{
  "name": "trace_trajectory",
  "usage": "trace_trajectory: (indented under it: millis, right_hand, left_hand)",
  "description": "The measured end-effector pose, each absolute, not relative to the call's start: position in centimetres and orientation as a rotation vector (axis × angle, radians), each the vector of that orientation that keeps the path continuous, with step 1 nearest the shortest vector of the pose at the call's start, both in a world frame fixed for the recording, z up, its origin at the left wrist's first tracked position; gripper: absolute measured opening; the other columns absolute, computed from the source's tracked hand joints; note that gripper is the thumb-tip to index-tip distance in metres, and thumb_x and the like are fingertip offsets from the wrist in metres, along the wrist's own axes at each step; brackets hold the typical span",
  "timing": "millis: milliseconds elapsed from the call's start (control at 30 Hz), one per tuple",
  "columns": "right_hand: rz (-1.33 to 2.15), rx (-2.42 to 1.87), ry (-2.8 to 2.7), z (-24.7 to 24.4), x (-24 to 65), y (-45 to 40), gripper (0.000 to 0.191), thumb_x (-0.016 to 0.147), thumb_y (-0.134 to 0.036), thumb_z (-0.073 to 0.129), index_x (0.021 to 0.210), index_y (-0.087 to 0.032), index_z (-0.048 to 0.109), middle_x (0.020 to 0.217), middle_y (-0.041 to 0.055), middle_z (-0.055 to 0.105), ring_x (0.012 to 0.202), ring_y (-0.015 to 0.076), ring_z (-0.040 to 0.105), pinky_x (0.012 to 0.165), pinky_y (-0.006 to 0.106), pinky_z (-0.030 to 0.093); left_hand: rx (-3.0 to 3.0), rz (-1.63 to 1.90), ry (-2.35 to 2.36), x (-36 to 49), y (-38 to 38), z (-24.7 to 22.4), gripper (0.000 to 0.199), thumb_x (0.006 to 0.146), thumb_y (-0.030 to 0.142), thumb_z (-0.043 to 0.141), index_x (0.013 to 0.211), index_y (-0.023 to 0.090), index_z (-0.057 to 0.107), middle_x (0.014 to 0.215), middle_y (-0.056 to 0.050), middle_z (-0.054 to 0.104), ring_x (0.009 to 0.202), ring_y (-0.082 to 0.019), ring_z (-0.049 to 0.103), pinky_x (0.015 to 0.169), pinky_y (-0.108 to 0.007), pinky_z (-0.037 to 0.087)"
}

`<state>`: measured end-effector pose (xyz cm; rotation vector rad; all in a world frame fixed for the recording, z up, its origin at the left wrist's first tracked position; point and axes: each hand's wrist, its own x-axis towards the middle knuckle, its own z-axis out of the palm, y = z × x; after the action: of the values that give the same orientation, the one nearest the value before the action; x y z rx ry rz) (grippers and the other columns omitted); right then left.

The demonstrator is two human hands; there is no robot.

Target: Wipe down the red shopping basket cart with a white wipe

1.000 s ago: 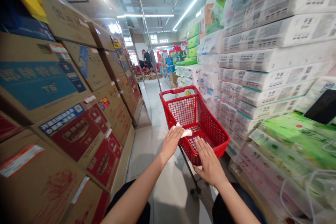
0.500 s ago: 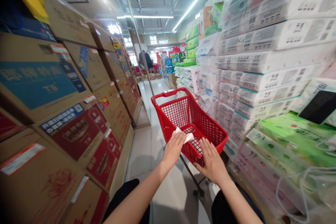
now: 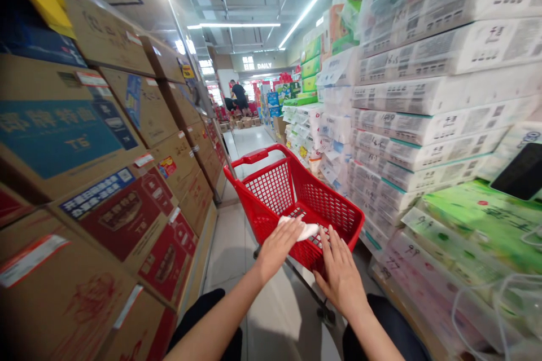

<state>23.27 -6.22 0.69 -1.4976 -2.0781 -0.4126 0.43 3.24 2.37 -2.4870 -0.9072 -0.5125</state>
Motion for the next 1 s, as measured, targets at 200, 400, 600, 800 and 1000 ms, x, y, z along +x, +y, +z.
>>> trace_trajectory:
  millis: [200, 400, 600, 800, 1000]
  right_hand:
    - [-0.402, -1.505, -2.070, 0.6, 23.9, -5.5, 0.097, 0.092, -0.035, 0.058, 0.167, -0.015, 0.001, 0.173, 0.0158, 0.006, 0.155, 0.0364, 0.024, 0.123, 0.055, 0.032]
    - [-0.458, -1.534, -2.030, -0.4, 22.5, -4.7, 0.105, 0.088, -0.041, 0.061, 0.165, -0.008, -0.001, 0.171, 0.0200, 0.013, 0.154, 0.0406, 0.026, 0.121, 0.059, 0.033]
    - [-0.413, -1.487, -2.100, 0.2, 22.9, -4.9, 0.097, 0.092, -0.036, 0.057, 0.166, -0.010, 0.000, 0.172, 0.0187, 0.008, 0.156, 0.0339, 0.025, 0.122, 0.052, 0.035]
    - [-0.404, -1.512, -2.122, 0.3, 23.2, -4.5, 0.099, 0.090, -0.038, 0.058, 0.166, -0.010, 0.000, 0.172, 0.0187, 0.009, 0.153, 0.0345, 0.031, 0.120, 0.051, 0.037]
    - [-0.505, -1.591, -2.042, 0.0, 21.0, -3.5, 0.108, 0.088, -0.040, 0.061, 0.164, -0.004, -0.007, 0.169, 0.0242, 0.011, 0.147, 0.0409, 0.038, 0.117, 0.056, 0.037]
  left_hand:
    - [-2.394, -0.589, -1.323, -2.2, 6.0, 2.5, 0.072, 0.095, -0.003, 0.032, 0.163, 0.018, 0.023, 0.169, -0.010, 0.029, 0.156, -0.020, 0.024, 0.127, -0.046, 0.032]
    - [-2.447, -0.593, -1.104, 2.9, 0.7, 0.4, 0.065, 0.100, 0.006, 0.038, 0.163, 0.014, 0.023, 0.171, -0.009, 0.021, 0.158, -0.022, 0.018, 0.128, -0.042, 0.032]
    - [-2.498, -0.511, -1.002, 0.4, 3.0, 2.1, 0.066, 0.100, 0.004, 0.038, 0.163, 0.017, 0.026, 0.170, -0.008, 0.025, 0.157, -0.019, 0.022, 0.128, -0.040, 0.030]
    - [-2.393, -0.607, -1.411, -3.4, 7.7, 3.4, 0.069, 0.093, -0.004, 0.033, 0.160, 0.015, 0.032, 0.165, -0.014, 0.037, 0.155, -0.022, 0.029, 0.126, -0.048, 0.034]
    - [-2.450, -0.781, -1.222, 2.4, 2.7, 0.6, 0.071, 0.095, 0.000, 0.038, 0.163, 0.018, 0.026, 0.167, -0.012, 0.033, 0.156, -0.022, 0.027, 0.125, -0.046, 0.037]
